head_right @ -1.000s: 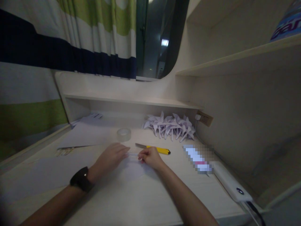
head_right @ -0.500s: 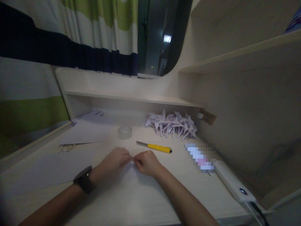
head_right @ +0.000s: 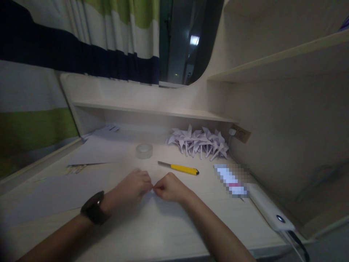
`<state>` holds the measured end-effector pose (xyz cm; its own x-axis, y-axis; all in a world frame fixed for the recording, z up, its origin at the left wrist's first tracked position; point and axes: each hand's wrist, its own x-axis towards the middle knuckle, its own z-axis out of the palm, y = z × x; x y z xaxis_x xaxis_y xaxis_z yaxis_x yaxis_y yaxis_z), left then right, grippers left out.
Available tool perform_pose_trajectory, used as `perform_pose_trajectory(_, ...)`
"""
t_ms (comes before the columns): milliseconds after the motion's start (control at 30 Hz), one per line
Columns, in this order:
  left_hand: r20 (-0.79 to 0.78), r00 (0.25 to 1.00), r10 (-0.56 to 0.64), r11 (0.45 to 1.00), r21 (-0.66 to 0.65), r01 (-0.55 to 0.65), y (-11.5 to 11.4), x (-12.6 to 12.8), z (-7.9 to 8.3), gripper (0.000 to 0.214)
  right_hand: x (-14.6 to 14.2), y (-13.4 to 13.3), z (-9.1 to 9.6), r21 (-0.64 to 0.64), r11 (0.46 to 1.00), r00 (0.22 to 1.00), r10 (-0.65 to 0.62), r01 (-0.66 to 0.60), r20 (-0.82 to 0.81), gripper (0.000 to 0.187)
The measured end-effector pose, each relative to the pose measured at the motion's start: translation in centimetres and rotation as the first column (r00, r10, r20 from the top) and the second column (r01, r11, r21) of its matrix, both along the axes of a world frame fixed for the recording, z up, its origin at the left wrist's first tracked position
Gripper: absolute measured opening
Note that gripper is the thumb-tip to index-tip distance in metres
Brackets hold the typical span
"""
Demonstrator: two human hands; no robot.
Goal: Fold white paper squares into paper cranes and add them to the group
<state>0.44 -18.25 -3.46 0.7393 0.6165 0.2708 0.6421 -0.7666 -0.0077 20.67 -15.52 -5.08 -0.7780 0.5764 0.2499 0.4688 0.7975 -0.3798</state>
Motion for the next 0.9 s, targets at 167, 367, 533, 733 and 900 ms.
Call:
perform_pose_trajectory(167,0.024,1.0,-0.016,0.999,-0.028,0.016,-0.3,-0.1,0.5,0.017,0.6,0.1,1.1,-0.152,0.988,0.999,0.015,-0.02,-0.036,0.021)
perform_pose_trajectory(367,-0.009,0.999,0.046,0.999,-0.011,-0.046,-0.4,-0.2,-0.1,0.016,0.3,-0.5,1.8,-0.135,0.987,0.997,-0.079,0.081,0.022,0.013)
perform_pose_trajectory(533,-0.017,0.999,0.045,0.998,-0.031,-0.045,-0.5,-0.2,-0.4,0.015,-0.2,-0.4,0.7,-0.002,0.994,0.991,-0.111,0.112,0.079,0.015)
perform_pose_trajectory(733,-0.01,1.0,0.029,0.999,-0.029,-0.029,-0.6,-0.3,-0.3,0.015,-0.2,-0.3,0.2,-0.007,0.999,0.996,-0.035,0.036,0.076,0.016)
perform_pose_trajectory(900,-0.006,1.0,-0.012,0.998,-0.064,0.011,-0.3,-0.4,-0.2,0.014,-0.1,-0.6,1.0,-0.089,0.996,0.998,-0.006,0.011,0.061,0.017)
